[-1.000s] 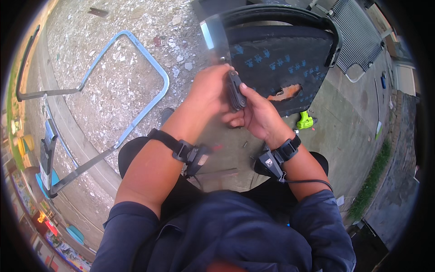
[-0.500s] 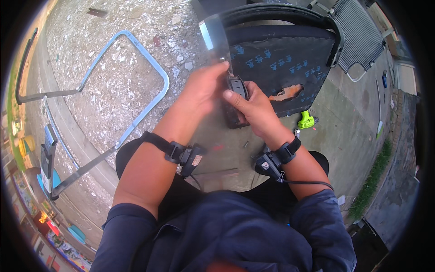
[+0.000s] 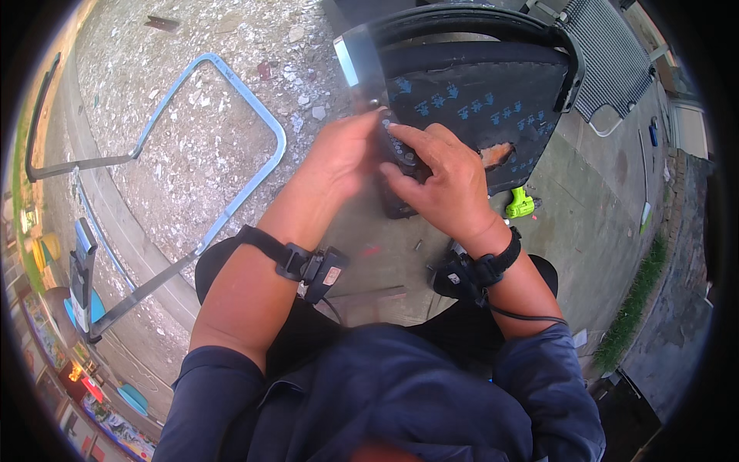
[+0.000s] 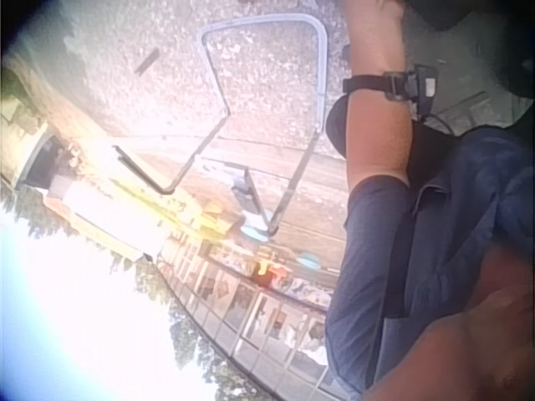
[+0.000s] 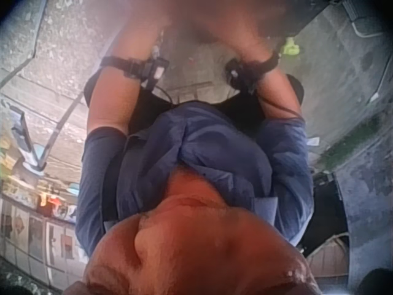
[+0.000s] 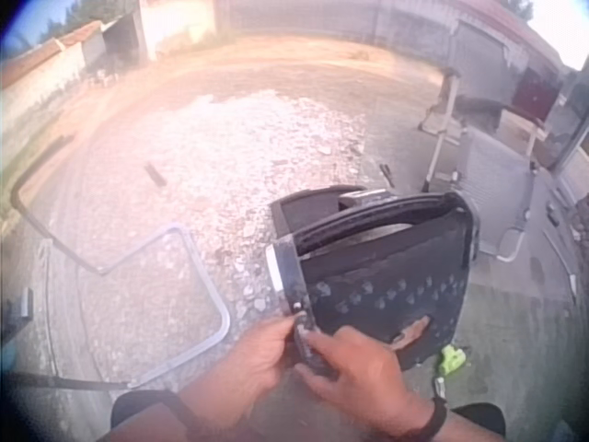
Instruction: The person is assembling a black plastic chair component. They attach a metal hinge bracket to the side of the plastic seat using screws and a screwdriver. The person repeatedly aligns the bracket, inserts screws, and tightens them by hand.
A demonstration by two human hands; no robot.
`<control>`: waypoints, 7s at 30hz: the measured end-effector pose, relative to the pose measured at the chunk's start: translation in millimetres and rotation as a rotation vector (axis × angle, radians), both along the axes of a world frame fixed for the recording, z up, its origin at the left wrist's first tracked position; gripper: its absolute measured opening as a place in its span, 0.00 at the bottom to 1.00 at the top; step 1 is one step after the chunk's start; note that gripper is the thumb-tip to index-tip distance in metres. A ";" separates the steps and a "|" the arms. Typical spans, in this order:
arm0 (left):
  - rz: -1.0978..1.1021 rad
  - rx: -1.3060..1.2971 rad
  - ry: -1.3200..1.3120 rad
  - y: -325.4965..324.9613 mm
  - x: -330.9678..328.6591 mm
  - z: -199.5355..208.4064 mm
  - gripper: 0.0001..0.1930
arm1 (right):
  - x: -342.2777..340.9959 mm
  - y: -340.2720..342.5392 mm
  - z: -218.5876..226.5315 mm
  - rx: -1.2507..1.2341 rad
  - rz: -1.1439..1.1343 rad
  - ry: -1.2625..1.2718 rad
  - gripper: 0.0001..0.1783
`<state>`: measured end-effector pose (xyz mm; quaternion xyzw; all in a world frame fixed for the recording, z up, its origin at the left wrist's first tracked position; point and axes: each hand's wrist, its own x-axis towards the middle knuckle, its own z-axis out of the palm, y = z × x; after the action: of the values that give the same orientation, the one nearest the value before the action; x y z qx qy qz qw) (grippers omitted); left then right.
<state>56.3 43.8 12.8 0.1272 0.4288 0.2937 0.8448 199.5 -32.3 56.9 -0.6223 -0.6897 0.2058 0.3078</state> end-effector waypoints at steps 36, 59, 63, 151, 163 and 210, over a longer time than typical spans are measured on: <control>-0.085 0.008 -0.011 1.4 -16.4 6.4 0.15 | -23.8 4.6 16.0 0.188 0.096 -0.093 0.32; 0.083 -0.033 -0.221 -14.7 5.0 -10.0 0.09 | -6.4 -24.6 -13.4 -0.245 -0.266 0.528 0.26; 0.049 -0.011 -0.141 -12.5 5.0 -16.7 0.11 | -7.0 -20.3 -1.5 0.004 -0.106 0.063 0.22; 0.131 -0.069 -0.144 -11.7 11.2 -14.8 0.07 | 10.3 -6.2 4.9 0.140 0.040 0.033 0.28; 0.120 -0.141 -0.214 -6.1 3.3 -24.7 0.09 | 9.0 2.7 0.9 0.280 0.313 -0.127 0.26; 0.272 -0.041 0.104 -6.1 -51.2 -5.7 0.08 | -8.2 61.4 -71.8 0.205 -0.109 -0.244 0.07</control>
<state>5.1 37.7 7.1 0.0657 0.4912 0.3895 0.7764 191.4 29.1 -14.9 -0.6446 -0.7043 0.0403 0.2946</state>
